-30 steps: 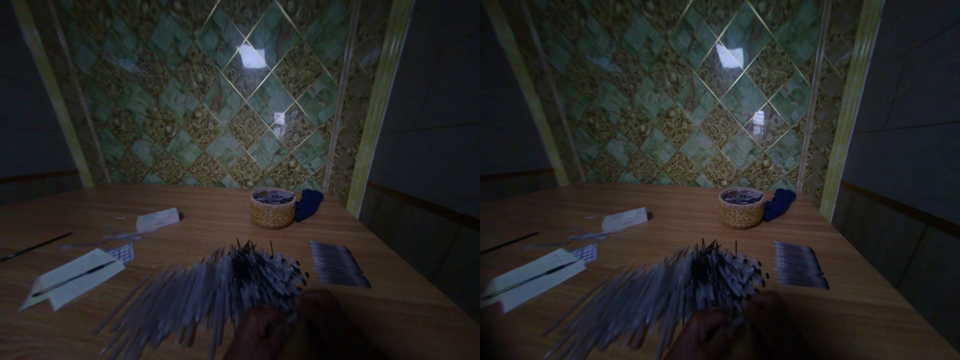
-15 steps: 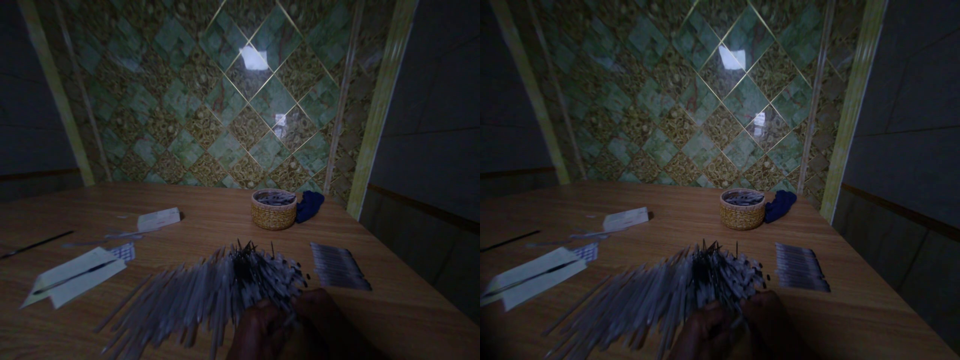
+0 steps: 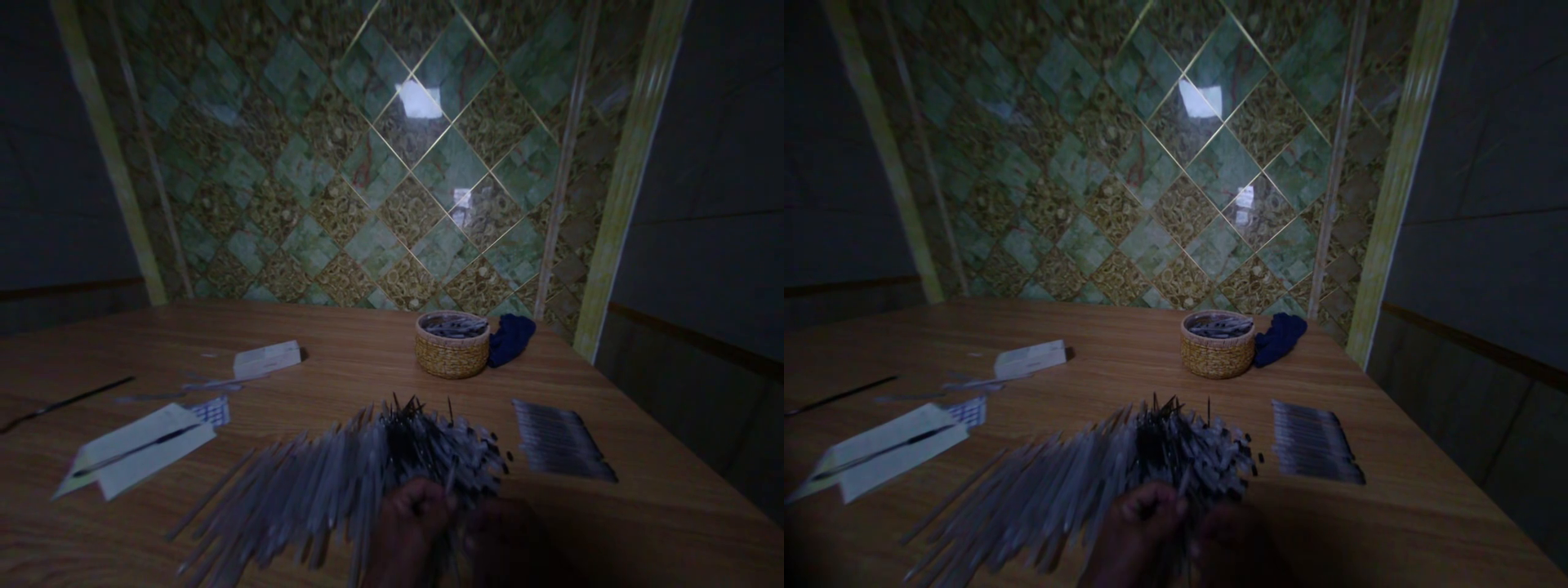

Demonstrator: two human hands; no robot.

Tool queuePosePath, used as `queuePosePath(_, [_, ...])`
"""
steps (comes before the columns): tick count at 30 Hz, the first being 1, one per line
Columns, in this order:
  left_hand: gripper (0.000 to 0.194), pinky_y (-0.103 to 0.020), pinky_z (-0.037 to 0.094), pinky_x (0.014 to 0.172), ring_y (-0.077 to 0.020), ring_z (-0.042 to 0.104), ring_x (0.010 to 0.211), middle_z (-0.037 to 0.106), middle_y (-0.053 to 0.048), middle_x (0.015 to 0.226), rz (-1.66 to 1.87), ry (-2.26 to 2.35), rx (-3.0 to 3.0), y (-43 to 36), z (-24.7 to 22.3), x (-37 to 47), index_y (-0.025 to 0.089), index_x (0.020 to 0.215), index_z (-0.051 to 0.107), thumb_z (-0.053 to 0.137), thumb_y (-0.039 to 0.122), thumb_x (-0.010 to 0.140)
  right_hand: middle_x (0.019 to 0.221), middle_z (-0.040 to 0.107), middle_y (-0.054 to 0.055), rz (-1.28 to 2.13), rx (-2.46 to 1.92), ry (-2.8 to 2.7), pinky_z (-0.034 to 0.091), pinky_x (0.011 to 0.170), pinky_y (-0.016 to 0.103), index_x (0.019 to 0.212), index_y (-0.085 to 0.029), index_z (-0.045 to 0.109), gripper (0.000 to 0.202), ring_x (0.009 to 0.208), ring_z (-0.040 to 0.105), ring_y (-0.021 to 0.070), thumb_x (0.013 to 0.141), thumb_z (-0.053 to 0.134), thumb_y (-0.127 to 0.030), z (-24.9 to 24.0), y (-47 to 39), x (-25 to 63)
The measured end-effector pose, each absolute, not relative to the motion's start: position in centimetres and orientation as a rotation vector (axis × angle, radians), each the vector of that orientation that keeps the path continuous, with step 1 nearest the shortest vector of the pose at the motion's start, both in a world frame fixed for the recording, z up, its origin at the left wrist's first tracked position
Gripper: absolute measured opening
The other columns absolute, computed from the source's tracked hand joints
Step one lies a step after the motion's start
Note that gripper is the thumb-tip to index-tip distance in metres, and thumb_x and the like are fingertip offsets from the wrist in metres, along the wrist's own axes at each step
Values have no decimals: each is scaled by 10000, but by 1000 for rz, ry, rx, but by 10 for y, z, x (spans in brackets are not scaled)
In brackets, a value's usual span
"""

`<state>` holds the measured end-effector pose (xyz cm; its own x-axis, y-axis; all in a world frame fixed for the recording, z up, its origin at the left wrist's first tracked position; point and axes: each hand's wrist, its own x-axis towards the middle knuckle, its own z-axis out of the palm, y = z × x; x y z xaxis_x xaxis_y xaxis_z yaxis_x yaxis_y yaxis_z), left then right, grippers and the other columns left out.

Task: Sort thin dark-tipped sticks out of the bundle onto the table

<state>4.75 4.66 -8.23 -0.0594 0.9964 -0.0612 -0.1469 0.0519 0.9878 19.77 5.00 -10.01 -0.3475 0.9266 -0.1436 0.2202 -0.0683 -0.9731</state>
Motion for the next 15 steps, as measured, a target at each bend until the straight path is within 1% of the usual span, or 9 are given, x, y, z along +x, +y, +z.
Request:
queuePosePath(2, [333, -220, 334, 506, -111, 437, 512, 506, 14, 504, 1340, 1162, 973, 49, -87, 47, 129, 547, 610, 790, 404, 491, 550, 532, -14, 1434, -1260, -1629, 374, 487, 212, 670, -162, 511, 110, 530, 549, 133, 605, 511, -250, -106, 50, 191])
queuePosePath(4, [357, -225, 352, 505, -117, 455, 508, 517, 13, 500, 1366, 1137, 890, 51, -91, 47, 129, 553, 617, 807, 416, 459, 587, 562, -4, 1299, -1314, -1735, 378, 505, 207, 681, -162, 525, 83, 571, 563, 138, 623, 531, -222, -109, 49, 188])
queuePosePath(5, [365, -229, 358, 502, -122, 468, 504, 528, 9, 498, 1358, 1123, 861, 52, -93, 47, 127, 554, 619, 813, 417, 447, 618, 588, 6, 1158, -1339, -1839, 383, 520, 210, 704, -163, 543, 82, 599, 575, 145, 645, 540, -221, -109, 48, 188])
queuePosePath(7, [373, -237, 372, 503, -135, 498, 501, 561, -7, 502, 1329, 1099, 816, 53, -95, 47, 122, 551, 618, 819, 415, 435, 701, 646, 28, 766, -1377, -2098, 394, 538, 222, 780, -184, 586, 100, 647, 600, 165, 720, 525, -235, -104, 45, 191])
queuePosePath(9, [366, -239, 380, 507, -143, 520, 496, 593, -30, 510, 1284, 1077, 787, 54, -95, 46, 116, 537, 614, 817, 406, 445, 755, 675, 42, 382, -1353, -2319, 398, 514, 230, 842, -218, 613, 141, 641, 615, 175, 798, 484, -254, -98, 41, 193])
queuePosePath(10, [360, -234, 374, 500, -138, 518, 482, 600, -39, 505, 1254, 1065, 781, 54, -94, 46, 112, 526, 610, 813, 401, 457, 762, 679, 41, 266, -1291, -2396, 398, 492, 227, 863, -231, 617, 160, 625, 615, 168, 834, 462, -257, -95, 40, 194])
queuePosePath(12, [355, -220, 343, 468, -116, 486, 432, 596, -45, 480, 1184, 1041, 783, 53, -92, 44, 103, 517, 611, 804, 399, 481, 766, 670, 32, 181, -1108, -2489, 415, 480, 215, 904, -230, 613, 174, 600, 598, 140, 883, 445, -269, -90, 36, 196])
queuePosePath(13, [356, -215, 329, 456, -108, 473, 416, 595, -46, 474, 1152, 1033, 785, 53, -90, 44, 99, 520, 615, 802, 400, 489, 798, 660, 30, 174, -1015, -2508, 442, 509, 219, 943, -217, 604, 175, 618, 593, 130, 898, 448, -284, -88, 35, 197])
queuePosePath(15, [358, -208, 325, 456, -105, 477, 420, 604, -50, 484, 1112, 1028, 783, 53, -89, 43, 93, 539, 628, 808, 399, 490, 914, 633, 39, 167, -916, -2517, 497, 613, 263, 1016, -192, 578, 205, 702, 590, 127, 914, 454, -319, -85, 32, 197])
